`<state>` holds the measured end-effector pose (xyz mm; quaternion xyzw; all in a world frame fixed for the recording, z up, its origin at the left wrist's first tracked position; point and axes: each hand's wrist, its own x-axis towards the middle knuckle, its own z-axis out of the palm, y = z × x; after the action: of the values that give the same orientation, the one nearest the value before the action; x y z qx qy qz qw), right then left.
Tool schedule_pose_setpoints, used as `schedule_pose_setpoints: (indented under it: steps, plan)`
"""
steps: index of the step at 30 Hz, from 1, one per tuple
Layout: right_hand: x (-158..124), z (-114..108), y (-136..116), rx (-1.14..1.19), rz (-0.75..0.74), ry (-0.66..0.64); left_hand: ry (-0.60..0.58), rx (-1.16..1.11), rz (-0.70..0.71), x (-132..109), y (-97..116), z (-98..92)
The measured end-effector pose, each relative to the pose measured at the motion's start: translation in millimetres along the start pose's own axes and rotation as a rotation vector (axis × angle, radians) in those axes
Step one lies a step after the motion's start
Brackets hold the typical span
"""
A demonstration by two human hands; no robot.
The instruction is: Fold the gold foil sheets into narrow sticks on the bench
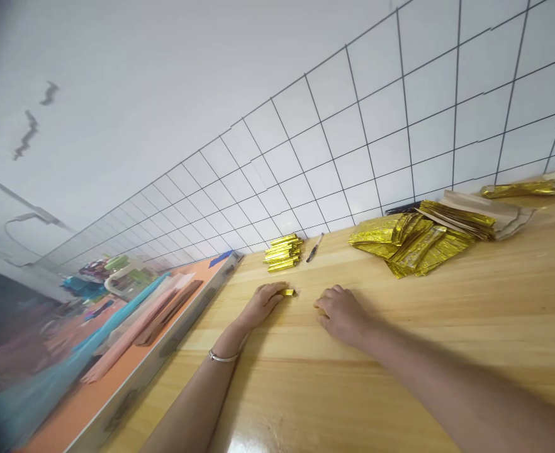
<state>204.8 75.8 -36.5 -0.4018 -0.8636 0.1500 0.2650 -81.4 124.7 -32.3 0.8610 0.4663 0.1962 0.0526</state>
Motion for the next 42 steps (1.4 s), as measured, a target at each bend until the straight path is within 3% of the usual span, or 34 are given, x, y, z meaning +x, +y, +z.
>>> schedule_pose_setpoints:
  steps: [7, 12, 20, 27, 35, 42]
  plan:
    - [-0.1, 0.6, 0.7, -0.018, -0.014, -0.007, 0.009, 0.012, -0.042, -2.1, -1.5, -4.4]
    - [-0.8, -0.1, -1.1, -0.049, -0.018, -0.013, 0.048, 0.001, -0.094, 8.9, -10.6, -10.9]
    - [-2.0, 1.9, -2.1, -0.06, -0.005, -0.013, 0.106, 0.031, -0.247, 53.1, -71.5, -45.0]
    - [-2.5, 0.8, -2.8, -0.067, -0.008, -0.019, 0.046, 0.053, -0.325, 93.1, -106.1, -46.0]
    - [-0.1, -0.9, -5.2, -0.056, 0.0, -0.023, 0.084, -0.009, -0.341, 124.8, -111.2, -37.6]
    - [-1.9, -3.9, -7.1, -0.034, 0.004, -0.02, 0.305, -0.119, -0.45, 103.4, -97.6, -21.2]
